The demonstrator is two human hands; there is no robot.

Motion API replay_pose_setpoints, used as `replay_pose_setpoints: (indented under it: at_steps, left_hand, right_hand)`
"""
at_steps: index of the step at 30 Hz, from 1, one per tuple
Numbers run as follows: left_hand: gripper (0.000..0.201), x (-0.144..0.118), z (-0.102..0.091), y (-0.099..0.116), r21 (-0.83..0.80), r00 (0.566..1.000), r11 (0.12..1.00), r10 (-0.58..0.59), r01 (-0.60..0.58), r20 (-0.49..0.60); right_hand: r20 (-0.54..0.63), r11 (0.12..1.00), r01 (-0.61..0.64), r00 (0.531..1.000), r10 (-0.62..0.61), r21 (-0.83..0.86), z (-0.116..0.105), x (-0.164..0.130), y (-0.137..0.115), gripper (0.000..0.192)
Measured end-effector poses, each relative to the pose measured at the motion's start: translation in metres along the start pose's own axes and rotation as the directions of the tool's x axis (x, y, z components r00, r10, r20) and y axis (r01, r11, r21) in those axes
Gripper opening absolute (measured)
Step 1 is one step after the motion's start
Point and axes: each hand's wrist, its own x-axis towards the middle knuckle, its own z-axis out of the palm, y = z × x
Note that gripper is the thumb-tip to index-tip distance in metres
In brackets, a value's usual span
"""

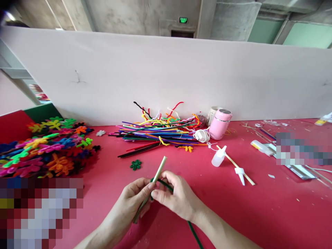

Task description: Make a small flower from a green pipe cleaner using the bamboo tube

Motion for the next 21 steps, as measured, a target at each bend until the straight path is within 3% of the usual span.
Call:
replay_pose_setpoints:
  at_steps: [6,12,21]
  left_hand:
    - [0.027,0.0007,-0.0012,-0.0005,0.000,1.000,1.000,-0.005,0.005,0.013]
    - [0.030,0.0019,-0.0037,-0.0011,-0.029,0.998,1.000,-0.009,0.011,0.056]
    - [0.028,0.0016,-0.0062,0.0019,-0.050,0.998,0.998,-0.025,0.028,0.053]
  right_hand:
    - [-0.057,0.980,-0.029,0.998,0.018,-0.196,0.0075,-0.0021,0.0003,0.021]
    - [-0.013,0.989,0.030,0.999,-0.032,-0.146,0.0048,-0.0003,-0.0013,0.005]
    - [-0.016,0.989,0.036,0.999,-0.038,-0.141,0.0032,0.0016,-0.0011,0.009]
